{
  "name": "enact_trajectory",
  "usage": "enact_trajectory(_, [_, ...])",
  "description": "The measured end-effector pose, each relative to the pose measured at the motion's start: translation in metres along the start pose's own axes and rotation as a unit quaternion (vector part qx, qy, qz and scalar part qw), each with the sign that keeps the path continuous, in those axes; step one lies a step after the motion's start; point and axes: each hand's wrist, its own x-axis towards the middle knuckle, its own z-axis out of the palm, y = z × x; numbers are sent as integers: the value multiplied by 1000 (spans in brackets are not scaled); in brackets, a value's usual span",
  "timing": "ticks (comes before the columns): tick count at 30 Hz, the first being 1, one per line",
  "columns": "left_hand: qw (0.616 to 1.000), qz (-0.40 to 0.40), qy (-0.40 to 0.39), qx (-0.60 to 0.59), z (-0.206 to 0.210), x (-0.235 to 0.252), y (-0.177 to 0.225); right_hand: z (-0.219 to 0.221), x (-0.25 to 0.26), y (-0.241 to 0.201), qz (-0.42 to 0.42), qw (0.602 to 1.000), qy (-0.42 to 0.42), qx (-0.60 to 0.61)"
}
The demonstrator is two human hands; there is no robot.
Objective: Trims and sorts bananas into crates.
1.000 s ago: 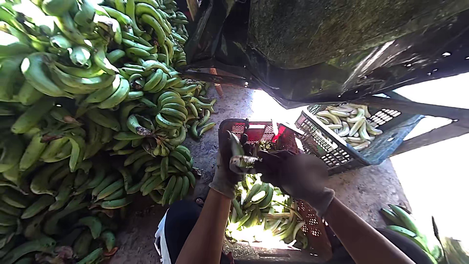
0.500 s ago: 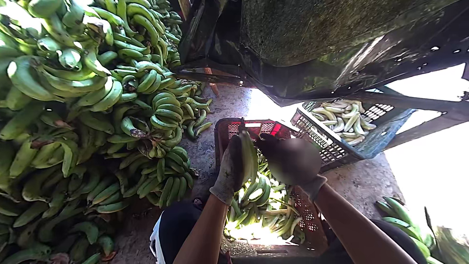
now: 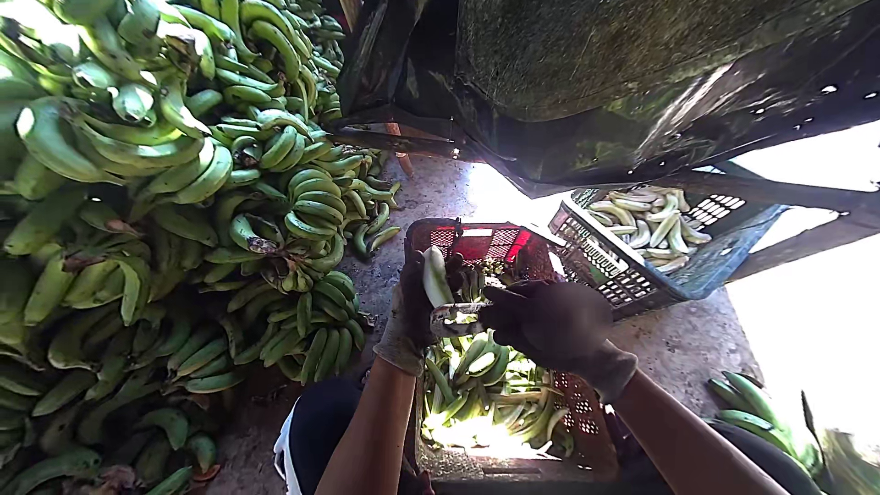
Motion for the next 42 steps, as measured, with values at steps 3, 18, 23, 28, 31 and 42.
enact_trajectory(3, [995, 55, 19, 85, 9, -11, -5, -5, 4, -1, 43, 999, -26, 13])
enact_trajectory(18, [1000, -12, -7, 7, 8, -7, 3, -11, 1, 4, -10, 995, -74, 66])
enact_trajectory(23, [987, 54, -20, 149, 10, -22, 7, -15, 11, 5, -18, 987, -127, 99])
enact_trajectory(28, [985, 55, -6, 161, 16, -32, 13, -11, 9, -9, -5, 988, -118, 97])
enact_trajectory(31, [972, 116, -17, 202, 16, -39, 2, -11, 11, -14, 97, 987, -87, 94])
enact_trajectory(42, [893, 87, 48, 438, 13, -19, -27, -21, 35, -12, 354, 892, -36, 278])
